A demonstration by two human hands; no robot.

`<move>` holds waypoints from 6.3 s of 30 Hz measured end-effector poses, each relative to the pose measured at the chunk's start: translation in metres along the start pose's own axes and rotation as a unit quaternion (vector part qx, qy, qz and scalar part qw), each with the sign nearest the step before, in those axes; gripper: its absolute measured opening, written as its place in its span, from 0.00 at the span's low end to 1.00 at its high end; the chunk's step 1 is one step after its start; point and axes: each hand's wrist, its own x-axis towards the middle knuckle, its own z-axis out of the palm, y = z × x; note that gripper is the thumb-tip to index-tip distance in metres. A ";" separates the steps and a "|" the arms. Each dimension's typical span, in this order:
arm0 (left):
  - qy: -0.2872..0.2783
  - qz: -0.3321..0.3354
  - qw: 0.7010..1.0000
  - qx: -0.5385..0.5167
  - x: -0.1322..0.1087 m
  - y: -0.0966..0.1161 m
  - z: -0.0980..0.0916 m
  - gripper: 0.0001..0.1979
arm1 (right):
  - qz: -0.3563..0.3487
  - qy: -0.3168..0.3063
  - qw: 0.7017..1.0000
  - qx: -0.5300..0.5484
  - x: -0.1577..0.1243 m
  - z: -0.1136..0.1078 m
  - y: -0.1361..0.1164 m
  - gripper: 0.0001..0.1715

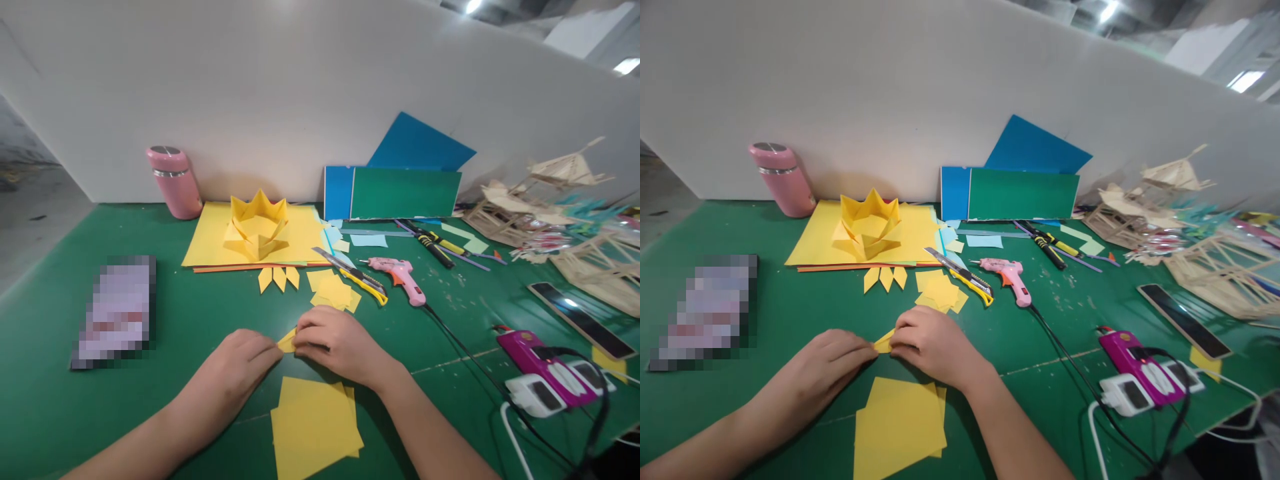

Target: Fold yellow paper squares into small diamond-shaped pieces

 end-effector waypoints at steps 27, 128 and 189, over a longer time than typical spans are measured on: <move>-0.024 -0.163 0.979 -0.118 0.022 -0.001 -0.001 0.12 | 0.181 0.031 0.973 0.138 0.007 0.010 -0.014 0.11; 0.104 -0.461 0.700 -0.536 0.042 0.008 -0.002 0.13 | 0.122 0.216 0.964 0.100 0.016 0.027 -0.021 0.11; 0.055 -0.472 0.662 -0.579 0.044 0.001 -0.008 0.16 | 0.315 0.098 0.810 0.485 0.022 0.018 -0.019 0.07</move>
